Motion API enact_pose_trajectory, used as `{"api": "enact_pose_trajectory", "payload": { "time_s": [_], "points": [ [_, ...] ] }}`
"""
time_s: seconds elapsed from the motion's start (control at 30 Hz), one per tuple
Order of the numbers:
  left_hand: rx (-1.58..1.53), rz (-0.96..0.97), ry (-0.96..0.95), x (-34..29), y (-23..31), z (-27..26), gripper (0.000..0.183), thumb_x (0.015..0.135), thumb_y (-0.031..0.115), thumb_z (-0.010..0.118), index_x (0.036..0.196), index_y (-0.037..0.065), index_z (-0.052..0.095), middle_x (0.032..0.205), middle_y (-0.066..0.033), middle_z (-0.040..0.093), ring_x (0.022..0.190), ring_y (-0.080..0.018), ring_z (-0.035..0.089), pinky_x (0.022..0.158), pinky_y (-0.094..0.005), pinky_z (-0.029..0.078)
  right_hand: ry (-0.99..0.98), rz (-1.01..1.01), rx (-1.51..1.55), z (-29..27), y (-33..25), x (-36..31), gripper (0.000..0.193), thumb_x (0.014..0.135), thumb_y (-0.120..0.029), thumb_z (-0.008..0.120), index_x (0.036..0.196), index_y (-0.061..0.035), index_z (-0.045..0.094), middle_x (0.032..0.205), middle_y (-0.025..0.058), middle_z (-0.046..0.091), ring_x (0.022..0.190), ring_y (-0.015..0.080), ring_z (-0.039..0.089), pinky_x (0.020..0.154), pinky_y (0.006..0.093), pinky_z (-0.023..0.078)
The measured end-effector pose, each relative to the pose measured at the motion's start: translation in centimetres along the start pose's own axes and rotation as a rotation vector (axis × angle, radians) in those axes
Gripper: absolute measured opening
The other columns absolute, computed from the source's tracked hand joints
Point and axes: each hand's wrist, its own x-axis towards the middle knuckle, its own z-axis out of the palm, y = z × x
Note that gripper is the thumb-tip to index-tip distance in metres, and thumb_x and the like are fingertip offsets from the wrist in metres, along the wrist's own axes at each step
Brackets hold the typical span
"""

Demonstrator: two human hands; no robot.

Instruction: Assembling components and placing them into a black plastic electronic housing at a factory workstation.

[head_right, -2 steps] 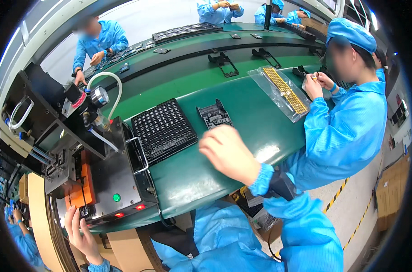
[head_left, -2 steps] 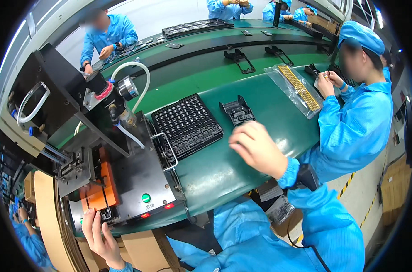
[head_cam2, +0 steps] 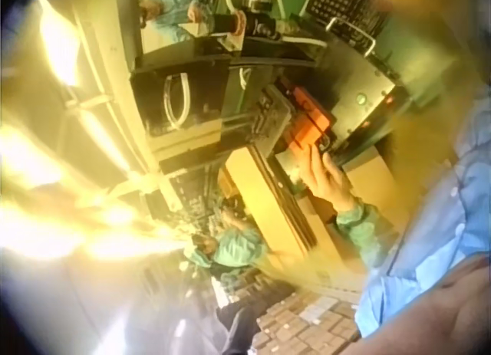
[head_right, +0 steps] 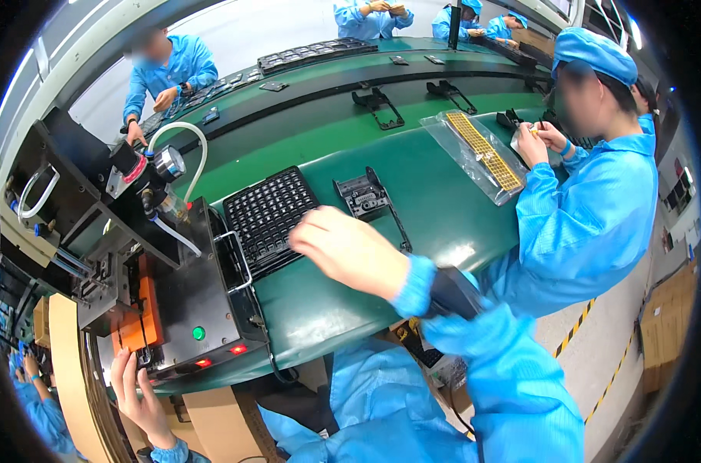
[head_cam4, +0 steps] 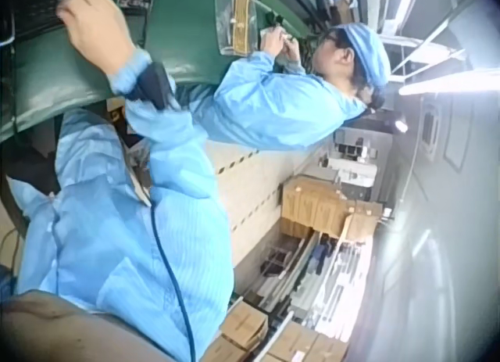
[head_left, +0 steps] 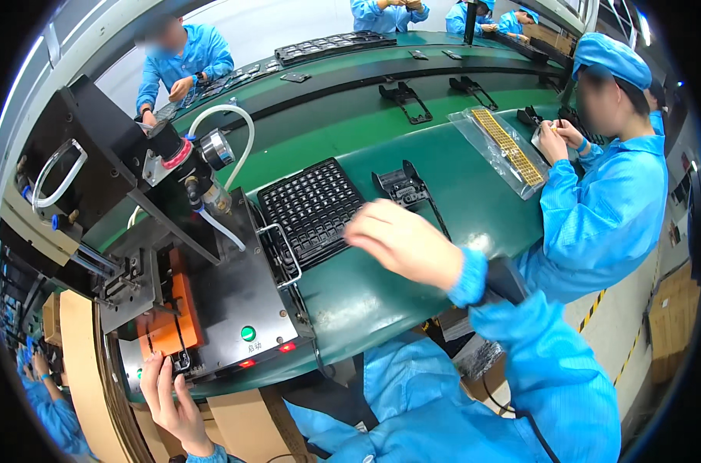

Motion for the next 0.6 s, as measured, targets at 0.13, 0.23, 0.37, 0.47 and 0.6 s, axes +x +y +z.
{"api": "enact_pose_trajectory", "payload": {
  "time_s": [0.13,0.23,0.37,0.47,0.6],
  "points": [
    [-0.052,-0.053,-0.002,0.3,0.7,-0.3,0.028,0.089,-0.002,0.063,0.116,-0.004,0.066,0.126,-0.0171,0.062,0.120,-0.0352,0.058,0.106,-0.0461,0.043,-0.329,0.013,0.033,5.3,3.0,6.9,0.012,0.089,-0.013,0.063,0.096,-0.0048,0.067,0.094,0.0100,0.061,0.092,0.0313,0.063,0.082,0.0411,0.052],
    [-0.054,-0.050,0.002,0.3,1.2,0.0,0.031,0.087,-0.002,0.064,0.118,-0.004,0.066,0.129,-0.0162,0.062,0.123,-0.0358,0.056,0.108,-0.0461,0.042,-0.446,0.008,0.022,6.6,4.5,8.1,0.012,0.087,-0.012,0.065,0.093,-0.0040,0.070,0.094,0.0100,0.062,0.090,0.0329,0.064,0.081,0.0424,0.052],
    [-0.052,-0.058,0.021,0.1,1.3,0.1,0.030,0.088,-0.001,0.064,0.118,-0.004,0.066,0.129,-0.0164,0.062,0.124,-0.0360,0.055,0.109,-0.0467,0.041,-0.430,-0.023,-0.016,7.3,4.0,8.5,0.013,0.087,-0.013,0.064,0.093,-0.0052,0.073,0.095,0.0101,0.063,0.088,0.0328,0.065,0.079,0.0425,0.052],
    [-0.054,-0.052,0.035,-0.2,0.9,0.1,0.030,0.089,0.000,0.064,0.118,-0.005,0.066,0.130,-0.0165,0.061,0.124,-0.0361,0.055,0.109,-0.0470,0.040,-0.486,-0.024,-0.032,7.6,3.2,9.5,0.013,0.086,-0.013,0.064,0.090,-0.0052,0.074,0.094,0.0105,0.064,0.087,0.0331,0.065,0.079,0.0427,0.053],
    [-0.064,-0.042,0.046,-0.3,0.9,0.2,0.029,0.090,0.001,0.063,0.119,-0.005,0.066,0.130,-0.0167,0.061,0.124,-0.0363,0.055,0.109,-0.0473,0.040,-0.534,-0.005,-0.015,8.0,3.9,10.2,0.013,0.082,-0.012,0.064,0.086,-0.0046,0.075,0.092,0.0129,0.065,0.086,0.0342,0.066,0.079,0.0434,0.053]
  ]
}}
